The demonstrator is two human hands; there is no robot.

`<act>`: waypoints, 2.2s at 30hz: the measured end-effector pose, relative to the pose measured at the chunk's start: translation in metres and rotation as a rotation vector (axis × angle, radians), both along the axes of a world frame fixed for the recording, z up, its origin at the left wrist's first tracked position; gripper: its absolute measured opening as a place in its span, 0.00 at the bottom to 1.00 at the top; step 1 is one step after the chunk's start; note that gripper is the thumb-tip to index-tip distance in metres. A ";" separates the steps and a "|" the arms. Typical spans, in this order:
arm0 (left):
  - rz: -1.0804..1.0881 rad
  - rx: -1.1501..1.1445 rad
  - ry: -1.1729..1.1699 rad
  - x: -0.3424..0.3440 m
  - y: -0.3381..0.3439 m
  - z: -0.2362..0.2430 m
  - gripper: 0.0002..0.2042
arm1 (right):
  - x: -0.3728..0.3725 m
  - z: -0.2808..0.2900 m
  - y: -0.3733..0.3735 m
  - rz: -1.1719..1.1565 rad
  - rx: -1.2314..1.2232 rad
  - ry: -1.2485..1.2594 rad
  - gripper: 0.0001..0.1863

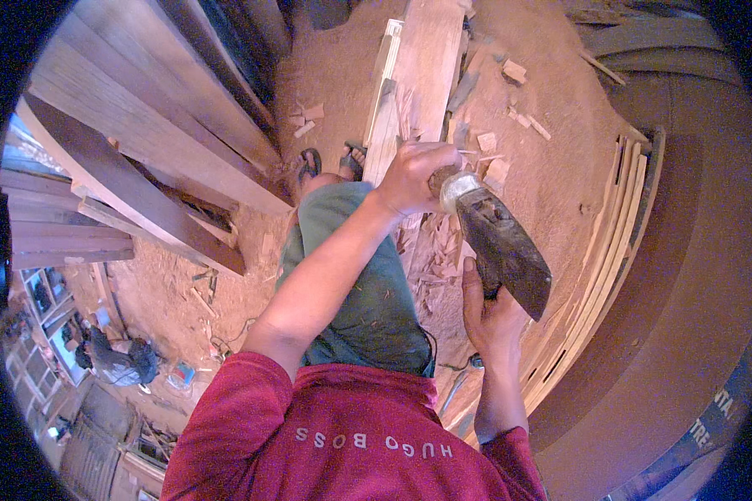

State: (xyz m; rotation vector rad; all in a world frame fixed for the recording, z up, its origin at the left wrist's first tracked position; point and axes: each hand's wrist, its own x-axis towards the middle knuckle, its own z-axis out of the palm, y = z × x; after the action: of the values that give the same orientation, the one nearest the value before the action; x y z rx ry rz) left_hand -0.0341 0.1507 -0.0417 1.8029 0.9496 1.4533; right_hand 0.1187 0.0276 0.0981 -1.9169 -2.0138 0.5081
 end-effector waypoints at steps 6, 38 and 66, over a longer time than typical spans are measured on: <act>-0.008 -0.018 -0.013 0.000 -0.003 0.003 0.23 | -0.003 0.043 -0.010 -0.201 0.177 0.513 0.09; 0.114 -0.047 -0.053 0.018 0.055 0.055 0.17 | 0.004 0.014 -0.034 -0.560 -0.104 0.687 0.06; -0.031 0.073 0.054 0.000 0.011 -0.001 0.25 | -0.005 -0.030 -0.040 -0.498 -0.323 0.699 0.06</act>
State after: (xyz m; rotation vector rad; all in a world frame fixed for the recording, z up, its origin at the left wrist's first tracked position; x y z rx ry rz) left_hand -0.0336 0.1616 -0.0428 1.9100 0.9021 1.4440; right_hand 0.1135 -0.0125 0.0677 -1.9336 -1.0247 1.2042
